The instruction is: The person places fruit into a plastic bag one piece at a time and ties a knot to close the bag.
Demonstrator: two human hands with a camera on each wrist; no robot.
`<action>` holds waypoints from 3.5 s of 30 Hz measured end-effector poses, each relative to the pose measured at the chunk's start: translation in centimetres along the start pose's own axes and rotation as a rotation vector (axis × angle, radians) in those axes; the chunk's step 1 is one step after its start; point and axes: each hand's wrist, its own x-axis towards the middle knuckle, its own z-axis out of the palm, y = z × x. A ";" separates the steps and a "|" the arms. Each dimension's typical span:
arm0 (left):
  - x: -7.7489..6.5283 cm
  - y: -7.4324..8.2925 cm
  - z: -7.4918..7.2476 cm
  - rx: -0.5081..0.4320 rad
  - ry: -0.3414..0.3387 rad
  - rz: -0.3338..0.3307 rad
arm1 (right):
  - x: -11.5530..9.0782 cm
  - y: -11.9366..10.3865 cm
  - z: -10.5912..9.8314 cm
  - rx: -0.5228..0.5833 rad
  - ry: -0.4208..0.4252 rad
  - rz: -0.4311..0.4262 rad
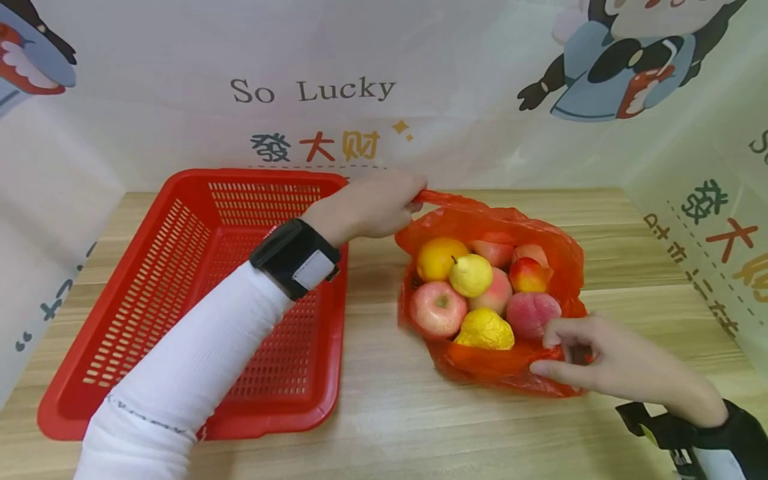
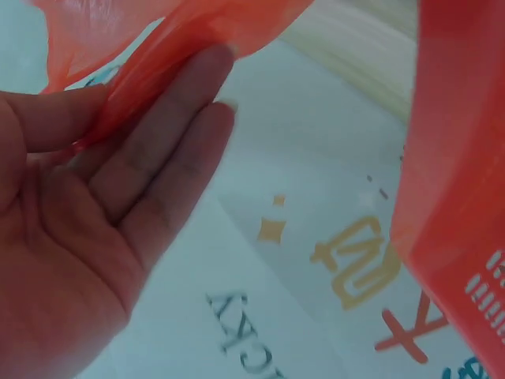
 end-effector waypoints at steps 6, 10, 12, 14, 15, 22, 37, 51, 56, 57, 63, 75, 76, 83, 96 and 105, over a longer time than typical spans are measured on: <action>-2.2 -1.5 -0.8 -0.041 -0.112 -0.114 | 0.0 0.9 0.1 0.118 0.149 -0.048; -3.5 -1.5 -0.8 0.023 -0.156 -0.113 | 0.1 1.7 0.2 0.264 0.211 -0.152; -4.2 -1.4 -0.8 0.052 -0.146 -0.099 | 0.0 2.0 0.1 0.370 0.243 -0.189; -4.9 -1.1 -0.9 0.103 -0.138 -0.094 | -0.1 2.2 -0.1 0.449 0.283 -0.199; -5.3 -0.9 -0.9 0.112 -0.135 -0.100 | -0.2 2.3 -0.1 0.489 0.301 -0.205; -8.2 0.3 -0.3 0.179 -0.127 -0.168 | -0.6 3.0 -0.1 0.650 0.398 -0.161; -15.2 5.7 5.5 0.481 0.128 0.116 | -1.7 2.1 0.3 0.559 0.360 -0.134; -17.7 5.9 0.7 -0.671 0.081 -0.135 | -0.3 0.5 -3.0 0.783 0.724 -0.345; -18.0 3.8 -0.7 -1.066 0.279 -0.117 | 1.1 -1.1 -5.2 0.834 0.930 -0.437; -17.9 3.3 -0.9 -1.142 0.314 -0.083 | 1.4 -1.5 -5.6 0.840 0.974 -0.458; -16.0 1.5 -2.7 -1.496 0.423 0.046 | 4.8 -4.3 -8.2 0.861 1.108 -0.359; -11.9 -1.9 -4.1 -1.407 0.410 -0.334 | 8.4 -1.5 -11.0 0.721 0.902 -0.056; -11.5 -2.3 -4.1 -1.345 0.405 -0.381 | 8.4 -1.0 -11.3 0.680 0.884 -0.018; -10.6 -2.5 -3.8 -0.949 0.423 -0.418 | 8.2 0.2 -11.6 0.551 0.794 -0.053; -14.7 2.4 -1.2 -0.728 0.281 -0.208 | 2.2 0.7 -8.6 0.633 0.587 -0.272; -15.6 2.5 0.0 -0.511 0.038 -0.207 | 1.7 5.8 -6.7 0.757 0.077 -0.372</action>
